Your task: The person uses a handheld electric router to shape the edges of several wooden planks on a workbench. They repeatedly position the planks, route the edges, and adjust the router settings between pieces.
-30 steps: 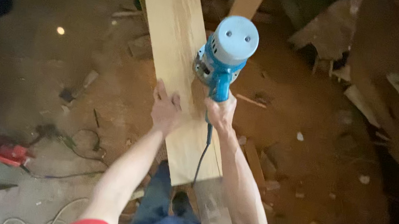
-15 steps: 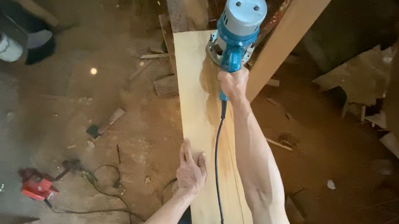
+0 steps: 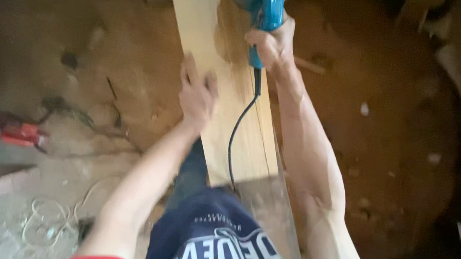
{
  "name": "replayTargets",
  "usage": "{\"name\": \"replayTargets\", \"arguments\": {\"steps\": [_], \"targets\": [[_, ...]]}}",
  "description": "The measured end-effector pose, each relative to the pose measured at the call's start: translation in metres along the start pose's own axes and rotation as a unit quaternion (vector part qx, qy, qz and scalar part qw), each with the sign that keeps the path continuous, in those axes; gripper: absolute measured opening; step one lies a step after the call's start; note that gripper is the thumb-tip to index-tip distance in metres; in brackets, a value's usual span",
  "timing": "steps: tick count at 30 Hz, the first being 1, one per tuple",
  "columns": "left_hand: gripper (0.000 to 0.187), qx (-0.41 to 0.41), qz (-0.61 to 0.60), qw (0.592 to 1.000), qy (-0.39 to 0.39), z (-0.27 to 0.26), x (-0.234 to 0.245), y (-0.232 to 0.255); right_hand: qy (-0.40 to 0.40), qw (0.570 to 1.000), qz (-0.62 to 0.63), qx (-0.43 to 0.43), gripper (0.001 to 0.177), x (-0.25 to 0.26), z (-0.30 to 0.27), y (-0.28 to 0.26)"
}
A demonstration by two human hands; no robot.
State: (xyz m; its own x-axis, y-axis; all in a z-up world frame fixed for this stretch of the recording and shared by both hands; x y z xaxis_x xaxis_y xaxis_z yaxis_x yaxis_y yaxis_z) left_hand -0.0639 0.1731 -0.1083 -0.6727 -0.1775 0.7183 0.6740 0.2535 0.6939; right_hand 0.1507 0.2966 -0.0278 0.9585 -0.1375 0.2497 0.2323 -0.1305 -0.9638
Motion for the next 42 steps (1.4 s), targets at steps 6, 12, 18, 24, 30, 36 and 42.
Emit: {"name": "replayTargets", "arguments": {"steps": [6, 12, 18, 24, 30, 36, 42], "targets": [[0.07, -0.092, -0.018, 0.996, -0.006, -0.002, 0.006, 0.012, -0.014, 0.998, 0.056, -0.022, 0.03, 0.036, -0.118, 0.004], [0.07, -0.095, 0.011, 0.995, 0.013, -0.005, 0.008, 0.009, 0.002, 0.998, 0.001, -0.059, 0.019, 0.071, -0.23, 0.022], [0.073, -0.058, -0.006, 0.998, -0.008, -0.008, 0.006, 0.02, 0.012, 0.996, -0.042, -0.072, 0.022, 0.105, -0.309, 0.03], [0.074, -0.071, 0.011, 0.997, 0.025, -0.01, 0.014, 0.027, 0.089, 0.986, -0.055, -0.127, 0.016, 0.093, -0.29, 0.03], [0.092, 0.093, -0.016, 0.995, -0.036, -0.012, 0.008, 0.007, 0.101, 0.991, -0.05, -0.071, 0.021, 0.055, -0.174, 0.002], [0.087, 0.057, 0.005, 0.998, 0.018, 0.001, 0.013, 0.007, 0.13, 0.986, -0.086, 0.065, 0.025, 0.004, -0.014, -0.019], [0.087, 0.063, 0.009, 0.998, 0.002, 0.008, 0.014, 0.004, 0.155, 0.979, -0.095, 0.087, 0.023, -0.041, 0.116, -0.03]]}}
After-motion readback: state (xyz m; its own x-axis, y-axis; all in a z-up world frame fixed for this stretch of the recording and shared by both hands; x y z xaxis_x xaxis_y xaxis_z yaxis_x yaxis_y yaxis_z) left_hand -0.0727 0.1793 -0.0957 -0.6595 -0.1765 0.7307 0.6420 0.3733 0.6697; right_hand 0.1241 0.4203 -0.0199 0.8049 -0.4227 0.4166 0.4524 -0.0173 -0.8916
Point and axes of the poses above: each hand's wrist, its own z-axis towards the middle knuckle, its own x-axis out of the back of the hand, y = z × x, the point moved 8 cm from there along z, towards the middle knuckle, and after that the axes turned 5 degrees about y, right-handed, at the moved point
